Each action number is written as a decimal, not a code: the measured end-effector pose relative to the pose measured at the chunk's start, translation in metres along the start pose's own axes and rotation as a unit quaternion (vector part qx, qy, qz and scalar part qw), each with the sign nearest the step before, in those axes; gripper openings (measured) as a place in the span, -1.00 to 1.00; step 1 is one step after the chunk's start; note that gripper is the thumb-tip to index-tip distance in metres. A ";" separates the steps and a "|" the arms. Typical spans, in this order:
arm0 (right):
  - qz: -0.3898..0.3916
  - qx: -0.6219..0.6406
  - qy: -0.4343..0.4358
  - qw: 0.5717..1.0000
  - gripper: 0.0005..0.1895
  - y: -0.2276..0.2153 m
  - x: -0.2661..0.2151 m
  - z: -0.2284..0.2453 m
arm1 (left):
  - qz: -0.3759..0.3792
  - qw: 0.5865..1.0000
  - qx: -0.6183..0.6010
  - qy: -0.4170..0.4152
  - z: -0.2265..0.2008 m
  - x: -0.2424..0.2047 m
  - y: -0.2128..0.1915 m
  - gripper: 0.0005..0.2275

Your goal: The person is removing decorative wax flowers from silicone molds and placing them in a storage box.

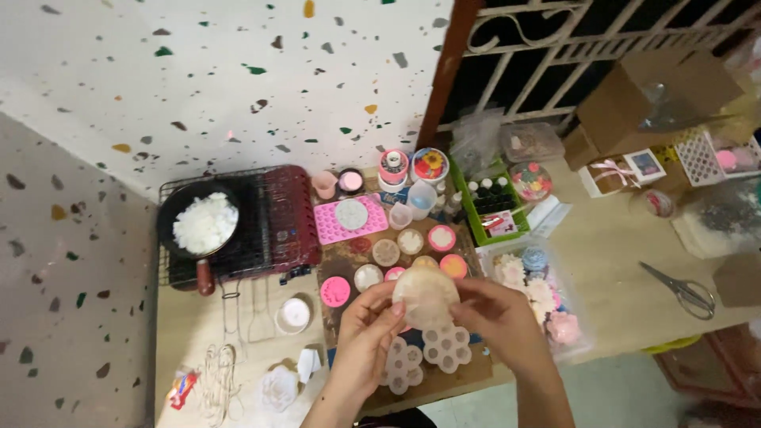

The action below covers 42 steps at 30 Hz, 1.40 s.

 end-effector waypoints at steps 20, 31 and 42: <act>-0.076 -0.171 -0.056 0.981 -0.67 0.058 0.219 -0.317 | -0.375 0.926 -0.024 0.024 0.048 -0.031 -0.268 -0.68; -0.223 -0.466 -0.043 0.855 -0.73 0.006 0.236 -0.340 | -0.504 0.852 0.143 -0.012 0.026 -0.082 -0.254 -0.63; -0.097 -0.594 0.170 0.780 -0.05 -0.030 0.251 -0.304 | -0.477 0.870 0.107 -0.062 0.062 -0.079 -0.283 -0.88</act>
Point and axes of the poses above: each hand's wrist, its own x-axis towards the middle knuckle, its own y-axis out of the palm, z = x × y, the point moved 5 cm from there along x, towards the middle knuckle, and after that the axes turned 8 degrees about z, right-handed, at the moved point
